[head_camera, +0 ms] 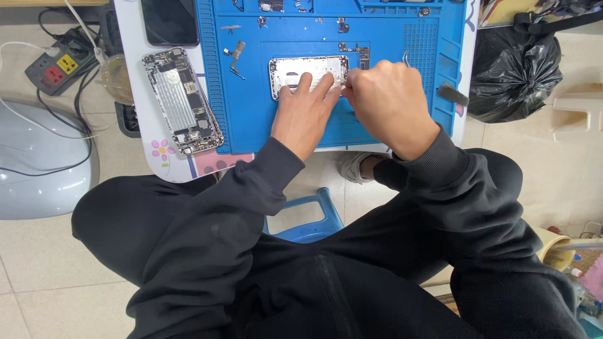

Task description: The person is repairing a smartphone by handling its internal components. They use a screwdriver to tighten screws on the phone's metal frame and use tweezers to adjust small parts and connectors on the motherboard.

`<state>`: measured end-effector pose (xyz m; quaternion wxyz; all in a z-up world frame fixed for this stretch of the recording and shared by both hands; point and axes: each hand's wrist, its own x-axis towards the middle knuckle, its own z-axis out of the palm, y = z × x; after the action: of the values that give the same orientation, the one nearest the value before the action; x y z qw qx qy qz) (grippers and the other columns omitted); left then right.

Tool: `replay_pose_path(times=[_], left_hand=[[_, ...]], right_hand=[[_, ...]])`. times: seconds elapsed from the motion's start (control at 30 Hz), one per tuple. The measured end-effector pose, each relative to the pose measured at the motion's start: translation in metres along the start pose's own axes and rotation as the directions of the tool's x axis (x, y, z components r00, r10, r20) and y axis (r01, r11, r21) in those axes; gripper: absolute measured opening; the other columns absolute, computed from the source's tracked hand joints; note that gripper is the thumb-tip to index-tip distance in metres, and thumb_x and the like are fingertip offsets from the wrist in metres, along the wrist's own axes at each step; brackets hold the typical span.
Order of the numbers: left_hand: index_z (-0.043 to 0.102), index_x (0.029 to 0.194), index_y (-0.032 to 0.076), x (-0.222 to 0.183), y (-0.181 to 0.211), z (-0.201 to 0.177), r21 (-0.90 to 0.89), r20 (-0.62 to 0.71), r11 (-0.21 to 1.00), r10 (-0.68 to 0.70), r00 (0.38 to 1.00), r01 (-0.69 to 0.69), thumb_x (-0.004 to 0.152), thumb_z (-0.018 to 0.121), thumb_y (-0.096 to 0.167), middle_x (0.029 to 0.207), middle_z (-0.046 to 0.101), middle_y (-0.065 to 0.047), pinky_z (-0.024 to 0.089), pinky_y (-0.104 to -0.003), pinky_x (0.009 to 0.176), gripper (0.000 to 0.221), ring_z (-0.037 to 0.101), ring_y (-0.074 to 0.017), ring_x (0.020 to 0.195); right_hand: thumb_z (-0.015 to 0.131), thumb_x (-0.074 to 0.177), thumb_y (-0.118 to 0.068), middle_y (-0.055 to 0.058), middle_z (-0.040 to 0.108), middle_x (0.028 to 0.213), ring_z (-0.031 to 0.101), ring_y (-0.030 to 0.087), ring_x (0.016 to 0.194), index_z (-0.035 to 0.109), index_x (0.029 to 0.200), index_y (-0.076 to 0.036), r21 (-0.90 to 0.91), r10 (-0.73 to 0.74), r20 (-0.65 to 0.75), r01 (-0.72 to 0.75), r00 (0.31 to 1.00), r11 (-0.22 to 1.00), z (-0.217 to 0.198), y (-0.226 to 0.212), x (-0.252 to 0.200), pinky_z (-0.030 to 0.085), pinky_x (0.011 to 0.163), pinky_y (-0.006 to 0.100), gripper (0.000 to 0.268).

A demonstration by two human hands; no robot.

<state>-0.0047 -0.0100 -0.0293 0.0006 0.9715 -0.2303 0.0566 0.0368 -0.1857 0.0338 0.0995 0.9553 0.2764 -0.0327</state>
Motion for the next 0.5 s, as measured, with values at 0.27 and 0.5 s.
replay_pose_path(times=[0.27,0.5], left_hand=[[0.063,0.124,0.026,0.001,0.001,-0.003,0.01,0.0,1.0,0.002,1.0,-0.002,0.093,0.067,0.018,0.124,0.053,0.005,0.051,-0.039,0.064,0.032,0.05,-0.0235,0.105],[0.059,0.113,0.026,0.005,0.001,-0.009,0.023,-0.006,1.0,-0.004,1.0,0.004,0.093,0.07,0.02,0.119,0.053,0.005,0.05,-0.036,0.062,0.024,0.052,-0.0217,0.102]], right_hand=[[0.073,0.102,-0.035,0.002,0.061,0.06,0.061,0.032,0.052,0.062,0.073,-0.021,-0.028,-0.033,-0.076,0.031,0.997,0.999,-0.004,0.006,-0.003,0.038,0.042,0.04,0.034],[0.075,0.104,-0.039,-0.013,0.067,0.067,0.066,0.02,0.062,0.073,0.099,-0.03,0.137,-0.011,-0.232,0.044,0.973,0.99,-0.023,0.027,-0.016,0.038,0.046,0.037,0.01]])
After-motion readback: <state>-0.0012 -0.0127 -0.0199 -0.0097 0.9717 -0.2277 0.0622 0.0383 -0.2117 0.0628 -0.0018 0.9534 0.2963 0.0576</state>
